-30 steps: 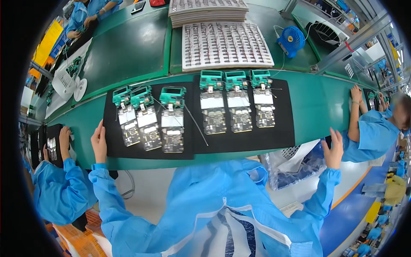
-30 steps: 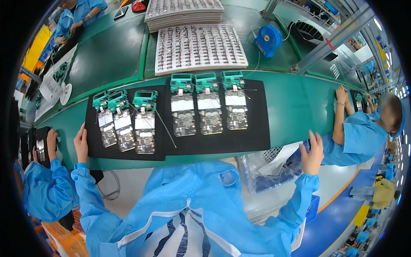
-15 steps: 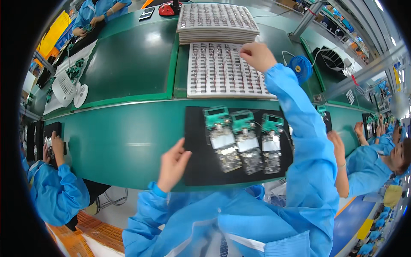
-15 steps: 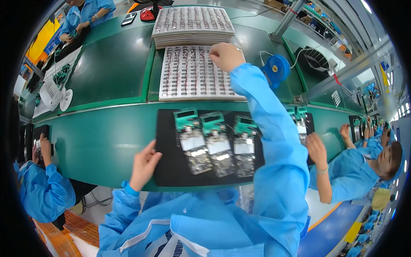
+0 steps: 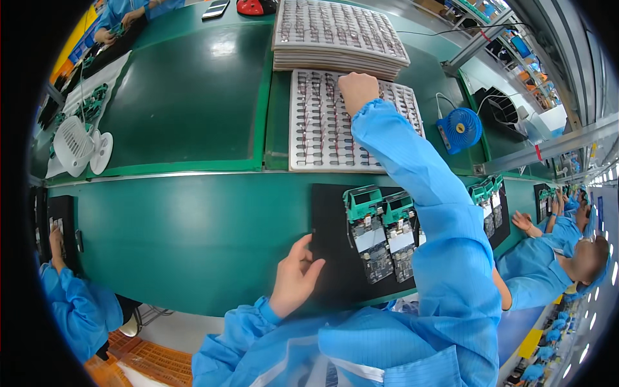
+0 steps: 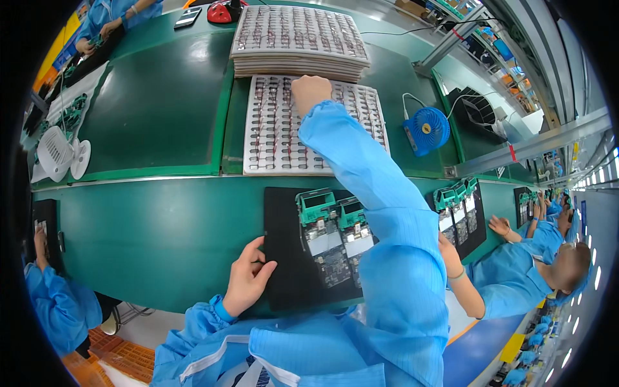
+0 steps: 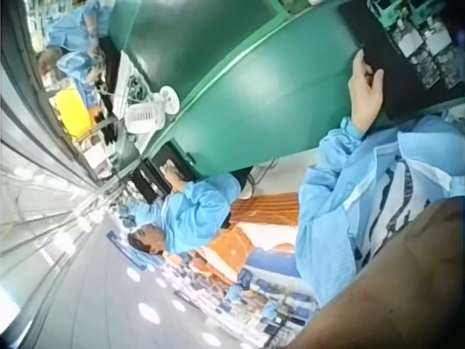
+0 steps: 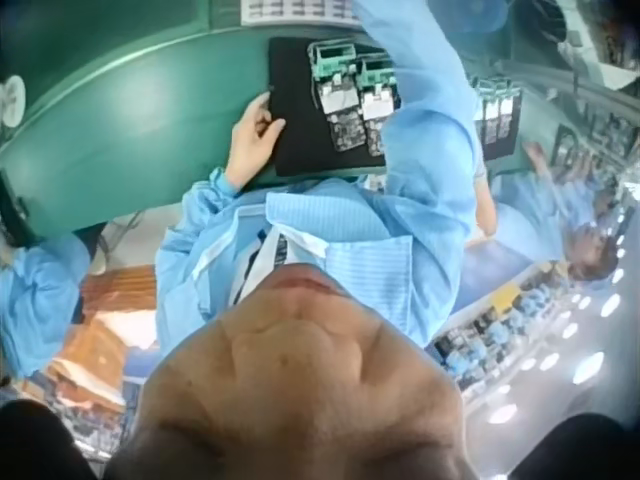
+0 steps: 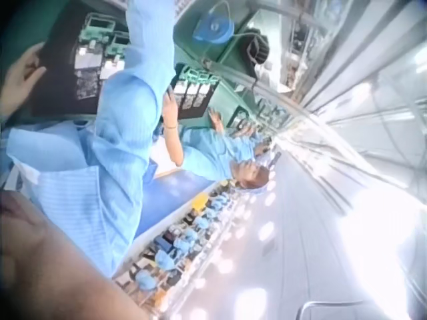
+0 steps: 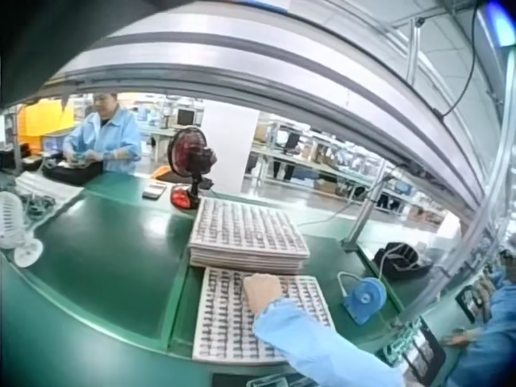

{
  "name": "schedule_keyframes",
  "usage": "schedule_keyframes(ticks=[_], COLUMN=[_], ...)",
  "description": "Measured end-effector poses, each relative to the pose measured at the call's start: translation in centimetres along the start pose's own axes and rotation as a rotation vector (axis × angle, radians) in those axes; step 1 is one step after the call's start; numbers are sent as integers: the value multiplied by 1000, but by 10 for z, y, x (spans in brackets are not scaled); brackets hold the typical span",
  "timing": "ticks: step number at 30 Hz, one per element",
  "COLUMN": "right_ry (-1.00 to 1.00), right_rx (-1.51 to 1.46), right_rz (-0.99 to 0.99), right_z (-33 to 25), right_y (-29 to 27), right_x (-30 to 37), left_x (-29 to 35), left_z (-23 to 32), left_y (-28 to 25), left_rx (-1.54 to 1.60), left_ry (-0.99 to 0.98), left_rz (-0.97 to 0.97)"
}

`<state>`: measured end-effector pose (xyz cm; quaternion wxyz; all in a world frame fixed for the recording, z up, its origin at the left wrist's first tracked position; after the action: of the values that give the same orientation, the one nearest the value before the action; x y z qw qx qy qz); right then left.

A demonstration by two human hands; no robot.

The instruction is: The person takes small electronic components from a tray and installs them onto circuit boards on a mat by hand. They pass the assembled circuit boards along the table and switch out the component trays.

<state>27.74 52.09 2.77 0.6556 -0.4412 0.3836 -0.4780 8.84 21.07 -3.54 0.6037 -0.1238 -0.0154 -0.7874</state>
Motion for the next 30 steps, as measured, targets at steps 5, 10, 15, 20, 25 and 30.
schedule_keyframes(ticks=[5,10,15,20,25,30], right_ry=[159,219,337,318,106,20], right_rx=[-111,-861,-1386,-1581,-1702,-1850], right_rz=[92,15,-40,-51,-235,-342], right_z=[38,78,82,82,63,49], right_y=[27,63,57,5,-63,-73], right_x=[-7,0,16,57,149,252], left_x=[10,20,23,11,-37,-69], left_z=[-13,-3,19,69,121,127], left_y=[-26,-38,-47,-55,-23,48], left_rx=[0,-82,-461,-653,-151,388], left_ry=[-11,-5,194,330,545,363], left_rz=[70,40,-60,1,148,-44])
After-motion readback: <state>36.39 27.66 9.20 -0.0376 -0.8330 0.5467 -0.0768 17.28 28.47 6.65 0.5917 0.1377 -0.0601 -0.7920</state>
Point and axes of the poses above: each hand's wrist, its own x-axis away from the middle knuckle, its own y-axis out of the palm, z = x × y, the point moved 3 cm from there along -x, towards the middle knuckle, and after that the axes turned 1 degree about z, right-handed, at the moved point
